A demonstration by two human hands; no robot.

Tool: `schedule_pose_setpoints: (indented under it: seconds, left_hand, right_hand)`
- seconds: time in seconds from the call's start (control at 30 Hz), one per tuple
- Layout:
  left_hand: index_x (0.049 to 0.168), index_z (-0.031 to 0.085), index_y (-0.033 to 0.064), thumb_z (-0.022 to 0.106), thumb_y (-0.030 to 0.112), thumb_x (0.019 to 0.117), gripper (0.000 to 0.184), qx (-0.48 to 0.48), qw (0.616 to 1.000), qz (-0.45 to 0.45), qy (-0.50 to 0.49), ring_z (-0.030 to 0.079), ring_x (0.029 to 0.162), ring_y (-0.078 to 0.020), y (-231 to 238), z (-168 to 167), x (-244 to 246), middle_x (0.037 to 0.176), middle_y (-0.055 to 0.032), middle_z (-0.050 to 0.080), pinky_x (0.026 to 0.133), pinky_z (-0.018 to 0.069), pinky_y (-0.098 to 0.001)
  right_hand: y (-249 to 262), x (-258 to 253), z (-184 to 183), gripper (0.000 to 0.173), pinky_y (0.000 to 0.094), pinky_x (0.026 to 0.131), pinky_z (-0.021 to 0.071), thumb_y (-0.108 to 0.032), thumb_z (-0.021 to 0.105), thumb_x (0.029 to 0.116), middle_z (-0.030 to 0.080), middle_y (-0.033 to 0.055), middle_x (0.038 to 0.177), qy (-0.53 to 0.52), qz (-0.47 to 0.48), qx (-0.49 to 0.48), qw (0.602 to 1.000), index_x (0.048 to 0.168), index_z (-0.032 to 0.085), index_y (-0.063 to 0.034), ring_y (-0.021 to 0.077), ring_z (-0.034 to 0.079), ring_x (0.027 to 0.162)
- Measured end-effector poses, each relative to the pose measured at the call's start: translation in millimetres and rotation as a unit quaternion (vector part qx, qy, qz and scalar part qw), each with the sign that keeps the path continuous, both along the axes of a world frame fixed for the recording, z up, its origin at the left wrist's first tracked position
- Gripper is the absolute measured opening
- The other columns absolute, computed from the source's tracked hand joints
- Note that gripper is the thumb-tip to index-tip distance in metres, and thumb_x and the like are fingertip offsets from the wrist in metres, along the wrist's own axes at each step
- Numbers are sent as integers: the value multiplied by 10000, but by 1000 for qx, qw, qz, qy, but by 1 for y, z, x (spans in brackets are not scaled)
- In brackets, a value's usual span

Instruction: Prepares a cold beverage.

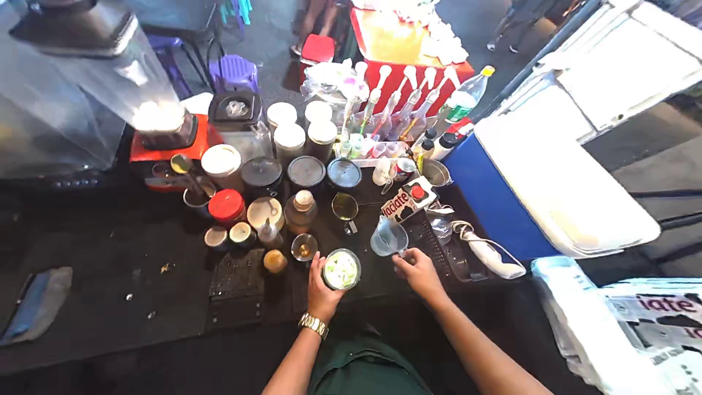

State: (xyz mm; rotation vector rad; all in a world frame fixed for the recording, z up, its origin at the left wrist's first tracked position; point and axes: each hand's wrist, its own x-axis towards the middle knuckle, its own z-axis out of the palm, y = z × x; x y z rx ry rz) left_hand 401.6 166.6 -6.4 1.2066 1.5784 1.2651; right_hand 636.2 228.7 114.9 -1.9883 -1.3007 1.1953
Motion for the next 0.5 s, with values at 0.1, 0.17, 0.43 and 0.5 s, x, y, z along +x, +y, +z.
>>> schedule_pose_setpoints:
  seconds: [0.1,0.17,0.43,0.5]
  left_hand:
    - [1535,261,-97,999,297,496,1334,1,1000,-2,30,516,1365,-286,-2,3,-2,1474,-273,492,1139,443,-385]
    - [1554,220,-93,1006,266,493,1368,-13,999,2,38,514,1372,-267,-6,5,0,1477,-263,497,1146,437,-368]
    - [1558,228,-64,986,184,479,1341,-23,999,27,27,504,1370,-245,-11,18,2,1523,-252,441,1132,456,-358]
    - [1545,254,-72,957,194,491,1295,-23,999,41,19,523,1344,-241,-7,16,9,1501,-262,456,1108,469,-348]
  right_hand:
    - [49,-13,-37,361,449,862,599,-216,691,958,700,180,1062,12,6,-6,1000,1206,597,29,263,719,925]
    - [75,-21,-54,402,521,917,553,-246,699,967,689,220,1090,-3,27,-19,999,1240,597,31,329,691,991]
    - [67,13,-35,733,525,992,547,-319,750,921,627,205,1343,40,140,-59,988,1512,415,-45,333,666,1152]
    - [51,68,1,545,461,900,598,-358,691,949,712,102,1211,-12,192,-4,981,1403,560,-88,233,728,993]
